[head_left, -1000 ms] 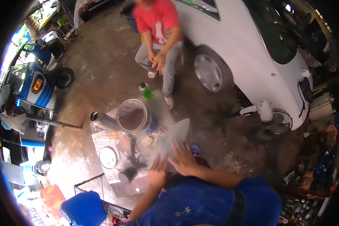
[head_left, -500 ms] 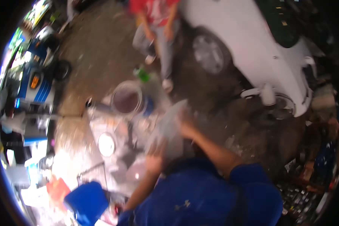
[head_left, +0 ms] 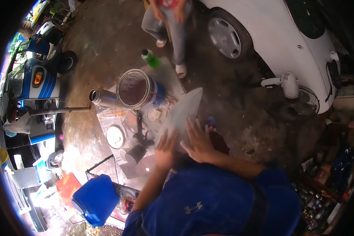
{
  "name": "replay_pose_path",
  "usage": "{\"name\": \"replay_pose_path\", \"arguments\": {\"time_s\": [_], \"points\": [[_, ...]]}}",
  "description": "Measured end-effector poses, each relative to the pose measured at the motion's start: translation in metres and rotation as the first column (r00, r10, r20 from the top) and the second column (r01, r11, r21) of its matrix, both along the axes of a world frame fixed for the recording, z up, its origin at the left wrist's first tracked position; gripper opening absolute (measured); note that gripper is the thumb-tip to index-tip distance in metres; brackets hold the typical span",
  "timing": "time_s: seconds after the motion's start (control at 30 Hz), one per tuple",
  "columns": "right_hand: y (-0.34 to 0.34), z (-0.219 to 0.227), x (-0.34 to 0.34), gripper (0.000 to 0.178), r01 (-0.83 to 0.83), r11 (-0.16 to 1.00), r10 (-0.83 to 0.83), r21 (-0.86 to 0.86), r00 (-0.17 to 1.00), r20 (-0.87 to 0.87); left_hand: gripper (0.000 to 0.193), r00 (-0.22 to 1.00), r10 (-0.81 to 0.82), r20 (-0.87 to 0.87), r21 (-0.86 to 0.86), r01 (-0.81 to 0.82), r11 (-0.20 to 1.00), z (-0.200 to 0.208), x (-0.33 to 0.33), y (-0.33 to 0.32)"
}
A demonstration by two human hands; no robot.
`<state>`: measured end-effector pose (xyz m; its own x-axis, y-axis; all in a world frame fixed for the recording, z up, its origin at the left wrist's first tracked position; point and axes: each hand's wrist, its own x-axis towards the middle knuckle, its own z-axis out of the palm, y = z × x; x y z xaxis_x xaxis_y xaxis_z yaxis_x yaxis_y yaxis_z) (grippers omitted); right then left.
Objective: The person sands a white vehicle panel by hand while holding it over a workbench in an auto repair shop.
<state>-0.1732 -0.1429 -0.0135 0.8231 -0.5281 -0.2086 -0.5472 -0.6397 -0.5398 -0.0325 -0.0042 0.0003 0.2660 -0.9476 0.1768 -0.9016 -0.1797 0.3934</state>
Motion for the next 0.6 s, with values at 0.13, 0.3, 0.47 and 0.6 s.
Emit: {"name": "replay_pose_path", "arguments": {"time_s": [0.13,0.3,0.47,0.6], "points": [[-0.064,-0.052,0.013,0.084,0.155,0.985,-0.162,-0.082,0.982,-0.096,0.084,0.999,-0.026,-0.021,-0.004,0.026,1.0,0.02,-0.01,-0.016],[-0.012,-0.006,0.007,0.089,-0.013,0.997,0.012,-0.071,1.0,-0.022,0.083,1.0,-0.012,0.017,-0.002,0.012,1.0,0.002,0.003,-0.007],[-0.068,-0.039,0.022,0.09,0.153,0.965,-0.158,-0.212,0.987,-0.008,0.081,0.998,-0.055,0.024,0.027,0.055,0.998,0.017,-0.003,-0.013],[-0.02,-0.014,0.019,0.083,-0.003,0.998,0.017,-0.07,0.978,0.208,0.081,1.0,-0.024,0.015,0.016,0.024,1.0,-0.001,0.001,-0.009]]}}
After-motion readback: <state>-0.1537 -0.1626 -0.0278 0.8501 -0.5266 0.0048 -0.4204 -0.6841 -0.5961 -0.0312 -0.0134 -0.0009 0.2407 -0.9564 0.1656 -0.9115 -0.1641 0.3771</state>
